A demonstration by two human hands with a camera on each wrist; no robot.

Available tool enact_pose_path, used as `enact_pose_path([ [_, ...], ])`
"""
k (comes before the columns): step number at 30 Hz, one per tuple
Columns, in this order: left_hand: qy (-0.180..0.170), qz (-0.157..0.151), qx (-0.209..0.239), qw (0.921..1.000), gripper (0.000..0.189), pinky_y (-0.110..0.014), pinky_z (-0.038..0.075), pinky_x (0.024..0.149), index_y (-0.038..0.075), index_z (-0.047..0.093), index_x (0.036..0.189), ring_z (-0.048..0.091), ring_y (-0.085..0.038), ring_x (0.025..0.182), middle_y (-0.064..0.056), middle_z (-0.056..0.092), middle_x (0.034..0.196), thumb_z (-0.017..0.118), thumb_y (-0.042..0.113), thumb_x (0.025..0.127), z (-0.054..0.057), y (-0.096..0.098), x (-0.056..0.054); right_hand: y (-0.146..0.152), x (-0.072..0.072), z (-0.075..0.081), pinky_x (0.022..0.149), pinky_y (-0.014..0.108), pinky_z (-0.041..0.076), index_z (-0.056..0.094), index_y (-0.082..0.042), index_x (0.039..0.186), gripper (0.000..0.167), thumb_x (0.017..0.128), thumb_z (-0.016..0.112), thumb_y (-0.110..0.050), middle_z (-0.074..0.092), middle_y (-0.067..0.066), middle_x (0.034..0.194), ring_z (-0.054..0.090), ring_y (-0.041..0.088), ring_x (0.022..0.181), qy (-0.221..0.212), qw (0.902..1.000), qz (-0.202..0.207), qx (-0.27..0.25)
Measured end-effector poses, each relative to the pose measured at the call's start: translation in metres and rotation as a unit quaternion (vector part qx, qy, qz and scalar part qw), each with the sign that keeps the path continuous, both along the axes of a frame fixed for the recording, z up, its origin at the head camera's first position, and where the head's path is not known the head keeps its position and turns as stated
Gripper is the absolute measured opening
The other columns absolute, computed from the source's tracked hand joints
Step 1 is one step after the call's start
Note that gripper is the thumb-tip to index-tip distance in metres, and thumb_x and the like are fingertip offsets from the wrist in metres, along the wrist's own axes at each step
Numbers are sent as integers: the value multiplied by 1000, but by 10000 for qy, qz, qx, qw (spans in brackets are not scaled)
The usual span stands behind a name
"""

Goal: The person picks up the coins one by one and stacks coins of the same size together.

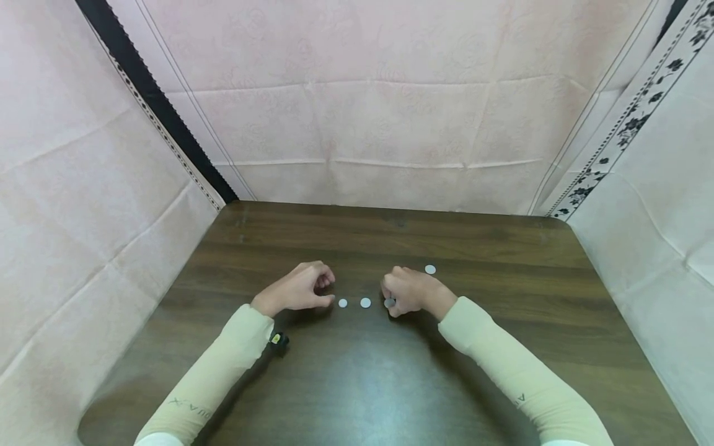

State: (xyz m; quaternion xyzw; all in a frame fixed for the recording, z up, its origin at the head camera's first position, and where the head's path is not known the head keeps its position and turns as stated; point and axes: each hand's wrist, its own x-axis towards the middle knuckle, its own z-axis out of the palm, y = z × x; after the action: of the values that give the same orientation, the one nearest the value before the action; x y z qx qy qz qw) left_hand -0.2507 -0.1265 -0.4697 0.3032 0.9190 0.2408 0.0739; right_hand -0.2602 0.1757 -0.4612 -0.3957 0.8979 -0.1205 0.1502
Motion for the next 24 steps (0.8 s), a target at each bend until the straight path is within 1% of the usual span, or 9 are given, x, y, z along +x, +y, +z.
enact_pose_path([
  [4,93,-297,-41,9995,38,-33,57,90,4,70,119,62,-16,100,-5,66,111,81,27,90,5,26,1,2,-1,-2,61,20,47,69,-8,85,13,83,81,-10,59,-5,71,50,2,62,-71,10000,-50,0],
  [7,192,-550,-169,9982,36,-31,56,87,5,71,117,61,-16,97,-5,66,110,80,27,91,6,46,2,3,-2,-4,59,19,46,69,-10,85,13,83,82,-11,61,-6,72,50,0,61,-106,9999,-69,-72],
  [12,440,-877,-375,9945,28,-27,53,80,5,71,108,58,-15,89,-6,64,104,80,25,90,3,76,2,6,-3,-5,54,20,36,67,-7,81,12,86,78,-9,45,-10,61,38,2,55,-223,9994,-89,-254],
  [14,489,-945,-415,9935,25,-25,52,78,5,72,106,56,-14,87,-6,64,102,80,23,90,0,84,1,6,-2,-4,54,20,34,67,-6,80,13,87,78,-10,42,-11,58,36,2,53,-307,9990,-175,-262],
  [18,456,-993,-425,9931,22,-22,47,74,7,73,103,52,-12,85,-6,65,100,82,22,89,-5,96,0,7,-1,-4,53,20,33,66,-7,78,17,87,79,-12,43,-12,57,36,2,53,-414,9982,-340,-259],
  [22,353,-909,-405,9944,17,-21,42,71,8,74,98,49,-11,83,-7,65,97,83,20,89,-9,105,-1,8,-1,-5,54,20,35,66,-7,77,17,87,79,-11,46,-11,58,38,2,54,-417,9978,-335,-390],
  [24,292,-849,-404,9951,15,-21,41,70,9,73,96,48,-11,82,-6,64,95,83,19,90,-10,108,-2,9,-1,-5,55,20,38,68,-8,78,15,86,79,-11,50,-11,60,41,1,55,-420,9974,-350,-459],
])
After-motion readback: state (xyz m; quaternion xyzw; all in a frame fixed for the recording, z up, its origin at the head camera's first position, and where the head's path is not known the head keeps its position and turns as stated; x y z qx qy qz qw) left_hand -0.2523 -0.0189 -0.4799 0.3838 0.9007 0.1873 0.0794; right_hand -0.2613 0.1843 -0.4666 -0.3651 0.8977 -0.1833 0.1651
